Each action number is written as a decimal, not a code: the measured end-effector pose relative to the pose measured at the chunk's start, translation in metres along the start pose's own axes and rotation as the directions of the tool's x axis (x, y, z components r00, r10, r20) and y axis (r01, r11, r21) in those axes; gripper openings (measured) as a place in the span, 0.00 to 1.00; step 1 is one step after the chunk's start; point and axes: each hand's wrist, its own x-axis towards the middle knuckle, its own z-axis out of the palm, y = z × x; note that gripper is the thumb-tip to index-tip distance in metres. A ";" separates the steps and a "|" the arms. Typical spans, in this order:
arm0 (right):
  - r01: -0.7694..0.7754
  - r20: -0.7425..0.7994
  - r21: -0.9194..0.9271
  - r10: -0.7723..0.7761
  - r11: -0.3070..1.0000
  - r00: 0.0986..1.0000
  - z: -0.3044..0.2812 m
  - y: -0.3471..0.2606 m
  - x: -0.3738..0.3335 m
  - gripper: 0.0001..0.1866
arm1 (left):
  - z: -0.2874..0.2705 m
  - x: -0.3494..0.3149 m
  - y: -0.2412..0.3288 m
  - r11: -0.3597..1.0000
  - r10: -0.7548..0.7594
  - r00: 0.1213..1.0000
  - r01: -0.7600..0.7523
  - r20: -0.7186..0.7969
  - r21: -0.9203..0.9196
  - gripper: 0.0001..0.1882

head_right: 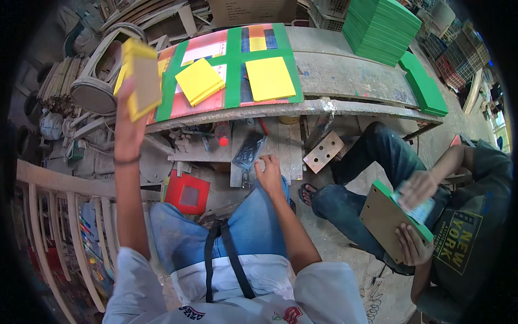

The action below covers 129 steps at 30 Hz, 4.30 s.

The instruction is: The recorder is assembling and finishing small yellow frames or mirrors at a workshop bench.

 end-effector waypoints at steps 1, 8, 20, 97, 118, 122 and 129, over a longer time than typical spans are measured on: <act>0.034 -0.005 0.011 -0.034 0.999 0.999 0.002 -0.002 0.001 0.12 | 0.018 0.028 -0.004 0.976 0.047 0.997 -0.060 0.067 0.210 0.39; -0.022 0.163 -0.014 0.024 1.000 0.986 0.006 -0.014 0.018 0.15 | 0.088 0.186 -0.092 0.266 0.136 0.972 -0.221 0.190 0.938 0.59; -0.084 0.335 -0.098 0.112 0.992 0.936 0.014 -0.020 0.029 0.20 | 0.115 0.209 -0.201 0.159 -0.039 0.999 -0.021 0.028 0.987 0.58; -0.197 0.382 -0.165 0.247 0.966 0.890 0.020 -0.029 0.037 0.19 | 0.093 0.248 -0.169 0.037 0.136 0.617 -0.785 0.775 0.618 0.44; -0.225 0.386 -0.146 0.265 0.963 0.884 0.021 -0.030 0.042 0.20 | 0.090 0.248 -0.193 0.270 -0.336 0.662 -0.613 0.670 0.742 0.47; -0.221 0.374 -0.150 0.262 0.964 0.890 0.026 -0.028 0.041 0.25 | 0.096 0.246 -0.177 0.357 -0.349 0.662 -0.560 0.663 0.747 0.45; -0.199 0.358 -0.194 0.258 0.961 0.897 0.024 -0.026 0.037 0.22 | 0.135 0.127 -0.147 0.330 -0.200 0.595 -0.707 0.778 0.625 0.52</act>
